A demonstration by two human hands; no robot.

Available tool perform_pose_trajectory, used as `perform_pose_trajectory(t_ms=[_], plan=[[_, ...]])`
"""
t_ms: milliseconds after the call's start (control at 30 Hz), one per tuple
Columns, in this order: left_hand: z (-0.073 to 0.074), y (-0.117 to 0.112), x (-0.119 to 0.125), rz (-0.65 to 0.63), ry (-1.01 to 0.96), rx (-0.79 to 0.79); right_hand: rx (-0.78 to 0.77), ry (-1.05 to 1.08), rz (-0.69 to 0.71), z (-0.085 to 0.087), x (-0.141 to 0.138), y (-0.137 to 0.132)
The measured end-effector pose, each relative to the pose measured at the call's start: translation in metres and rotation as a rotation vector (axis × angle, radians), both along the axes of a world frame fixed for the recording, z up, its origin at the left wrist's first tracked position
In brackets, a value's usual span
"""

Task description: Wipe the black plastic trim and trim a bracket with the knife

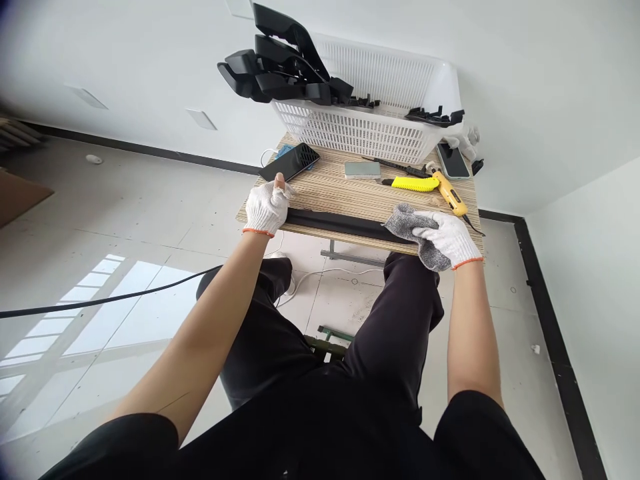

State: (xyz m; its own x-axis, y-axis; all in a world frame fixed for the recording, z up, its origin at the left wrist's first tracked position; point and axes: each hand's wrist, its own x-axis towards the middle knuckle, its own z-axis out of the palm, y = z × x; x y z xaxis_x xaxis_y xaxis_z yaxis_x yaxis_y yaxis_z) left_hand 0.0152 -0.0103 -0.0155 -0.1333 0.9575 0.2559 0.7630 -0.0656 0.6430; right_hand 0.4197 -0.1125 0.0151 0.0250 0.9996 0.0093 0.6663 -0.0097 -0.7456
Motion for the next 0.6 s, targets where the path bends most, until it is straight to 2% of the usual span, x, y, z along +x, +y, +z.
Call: perform_pose_trajectory(t_ms=[100,200,267,400,600], plan=[[0.001,-0.001,0.001,0.002,0.010,-0.010,0.003,-0.222,0.011,-0.001,-0.008,0.000],[0.003,-0.004,0.004,-0.007,0.041,-0.029,0.104,-0.554,0.040,-0.010,-0.029,0.004],[0.005,-0.006,0.005,-0.015,0.058,-0.038,0.199,-0.659,0.101,-0.017,-0.050,0.008],[0.007,-0.009,0.006,-0.053,0.071,-0.027,0.318,-0.721,0.184,-0.023,-0.102,0.019],[0.004,-0.008,0.006,-0.061,0.131,-0.001,0.304,-0.663,0.415,-0.012,-0.203,0.049]])
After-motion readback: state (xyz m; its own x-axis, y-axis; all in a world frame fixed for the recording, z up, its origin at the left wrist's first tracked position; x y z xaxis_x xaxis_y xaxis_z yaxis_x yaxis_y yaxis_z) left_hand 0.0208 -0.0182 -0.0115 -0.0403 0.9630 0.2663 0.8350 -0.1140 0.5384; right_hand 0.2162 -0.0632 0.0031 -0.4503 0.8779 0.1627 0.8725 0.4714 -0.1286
